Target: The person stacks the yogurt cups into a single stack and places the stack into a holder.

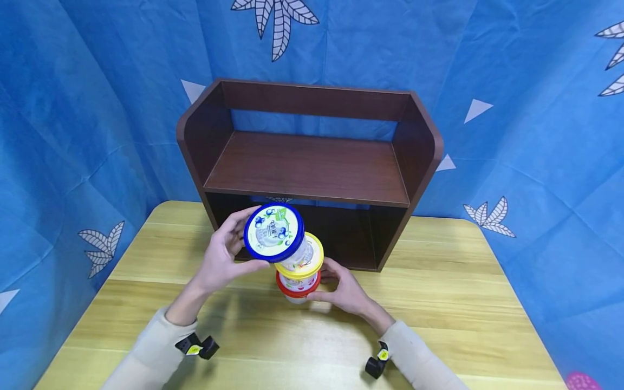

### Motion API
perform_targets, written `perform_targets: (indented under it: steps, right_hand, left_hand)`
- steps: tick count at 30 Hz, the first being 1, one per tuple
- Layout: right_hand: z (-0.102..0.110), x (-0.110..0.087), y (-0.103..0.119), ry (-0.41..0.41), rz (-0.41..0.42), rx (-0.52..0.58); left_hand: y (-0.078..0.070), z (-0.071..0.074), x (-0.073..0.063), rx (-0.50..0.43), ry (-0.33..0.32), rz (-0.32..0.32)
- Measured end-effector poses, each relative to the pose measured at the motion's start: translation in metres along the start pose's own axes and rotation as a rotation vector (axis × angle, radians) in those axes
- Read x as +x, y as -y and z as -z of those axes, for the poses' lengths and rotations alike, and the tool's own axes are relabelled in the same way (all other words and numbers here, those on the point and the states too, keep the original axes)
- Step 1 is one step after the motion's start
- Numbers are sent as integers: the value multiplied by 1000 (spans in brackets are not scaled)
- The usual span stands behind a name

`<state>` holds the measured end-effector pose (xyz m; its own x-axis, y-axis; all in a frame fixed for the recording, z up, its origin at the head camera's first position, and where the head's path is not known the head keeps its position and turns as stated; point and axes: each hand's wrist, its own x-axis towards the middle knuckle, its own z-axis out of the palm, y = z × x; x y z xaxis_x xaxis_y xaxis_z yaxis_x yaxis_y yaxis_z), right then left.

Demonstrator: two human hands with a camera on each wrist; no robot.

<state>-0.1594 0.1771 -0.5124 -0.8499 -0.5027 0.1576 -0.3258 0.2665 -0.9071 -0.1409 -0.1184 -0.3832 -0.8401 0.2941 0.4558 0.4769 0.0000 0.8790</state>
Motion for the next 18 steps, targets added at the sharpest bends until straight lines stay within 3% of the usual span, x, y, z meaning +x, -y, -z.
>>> perform_targets:
  steps: [18]
  right_hand:
    - [0,0,-1,4,6,-5]
  left_hand:
    - [7,-11,9,53,49,50]
